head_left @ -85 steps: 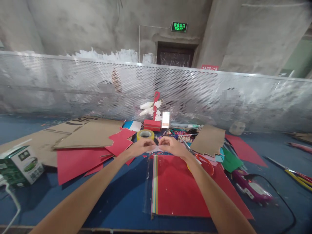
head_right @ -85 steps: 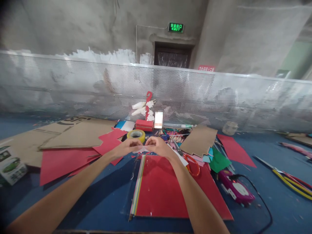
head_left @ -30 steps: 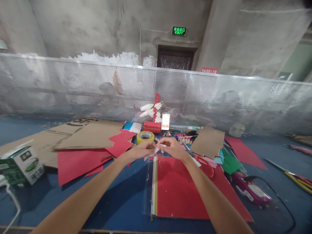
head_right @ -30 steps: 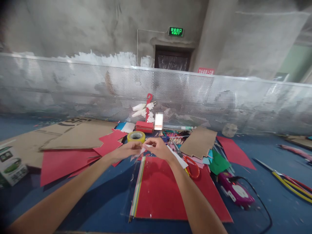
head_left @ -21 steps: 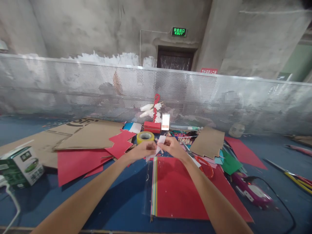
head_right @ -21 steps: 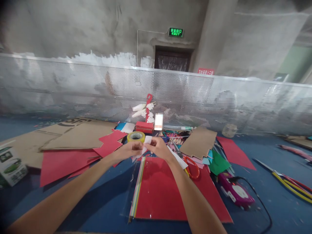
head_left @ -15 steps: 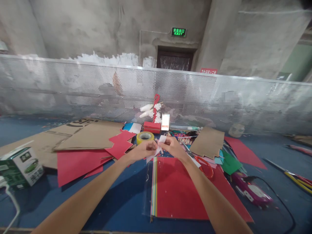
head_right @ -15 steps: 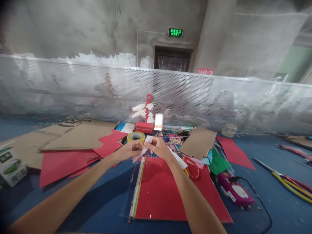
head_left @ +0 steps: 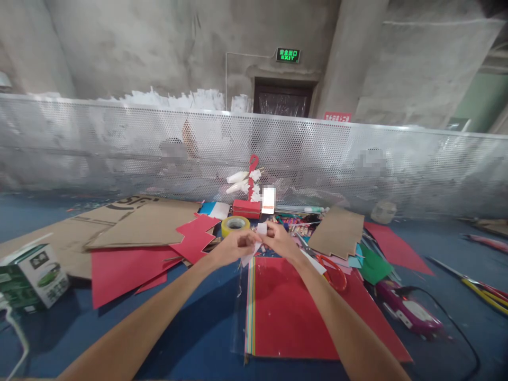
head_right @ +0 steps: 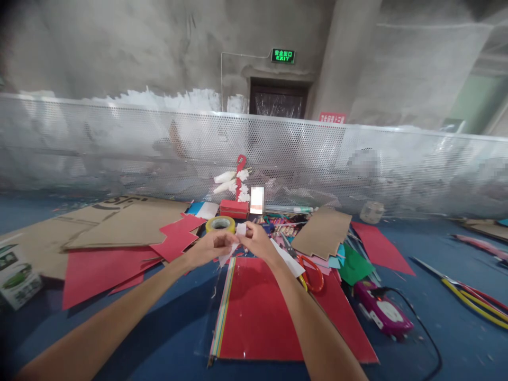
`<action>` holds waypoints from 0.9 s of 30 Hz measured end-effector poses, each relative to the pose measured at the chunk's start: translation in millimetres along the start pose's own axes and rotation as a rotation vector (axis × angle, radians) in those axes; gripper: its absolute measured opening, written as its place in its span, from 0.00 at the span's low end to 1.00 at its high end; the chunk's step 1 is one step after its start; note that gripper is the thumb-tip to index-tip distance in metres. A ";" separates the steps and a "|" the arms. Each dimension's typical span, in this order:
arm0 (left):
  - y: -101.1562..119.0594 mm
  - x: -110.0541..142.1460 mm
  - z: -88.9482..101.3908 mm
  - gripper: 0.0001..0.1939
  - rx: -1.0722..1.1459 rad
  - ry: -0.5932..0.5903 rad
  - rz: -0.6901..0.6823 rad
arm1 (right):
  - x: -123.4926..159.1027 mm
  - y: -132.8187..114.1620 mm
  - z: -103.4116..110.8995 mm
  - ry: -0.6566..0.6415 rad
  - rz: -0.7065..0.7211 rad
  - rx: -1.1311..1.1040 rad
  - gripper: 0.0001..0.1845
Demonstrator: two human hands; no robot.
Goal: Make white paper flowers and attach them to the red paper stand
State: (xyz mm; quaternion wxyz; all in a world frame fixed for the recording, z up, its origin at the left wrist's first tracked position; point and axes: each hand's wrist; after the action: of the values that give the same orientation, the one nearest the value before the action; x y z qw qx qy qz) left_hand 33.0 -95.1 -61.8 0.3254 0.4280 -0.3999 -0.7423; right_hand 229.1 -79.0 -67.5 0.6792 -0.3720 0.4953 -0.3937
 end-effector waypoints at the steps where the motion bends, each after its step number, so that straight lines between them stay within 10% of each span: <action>1: -1.8 -0.7 0.2 0.10 -0.034 0.016 0.007 | 0.3 0.3 -0.1 -0.002 -0.008 0.013 0.12; 12: -16.7 -7.3 5.8 0.10 0.100 0.264 0.077 | 3.4 -0.8 -3.7 -0.044 0.142 0.071 0.24; 20: -9.4 -5.2 1.1 0.13 0.178 0.351 0.085 | 9.9 -5.9 -14.4 -0.173 -0.022 -0.117 0.31; 27: -14.8 -4.7 2.5 0.16 0.116 0.371 0.090 | 4.9 3.5 -17.5 -0.038 0.021 0.014 0.22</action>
State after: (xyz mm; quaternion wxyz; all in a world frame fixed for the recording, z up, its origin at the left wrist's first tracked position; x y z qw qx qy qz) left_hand 30.6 -83.5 -72.1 0.4010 0.5573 -0.3940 -0.6111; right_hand 213.8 -84.0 -76.6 0.6952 -0.3695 0.4835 -0.3826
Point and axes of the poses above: each hand's wrist, its own x-axis away from the middle knuckle, its own z-axis out of the back of the hand, y = z × x, and after that the axes turned 10 degrees about y, right-handed
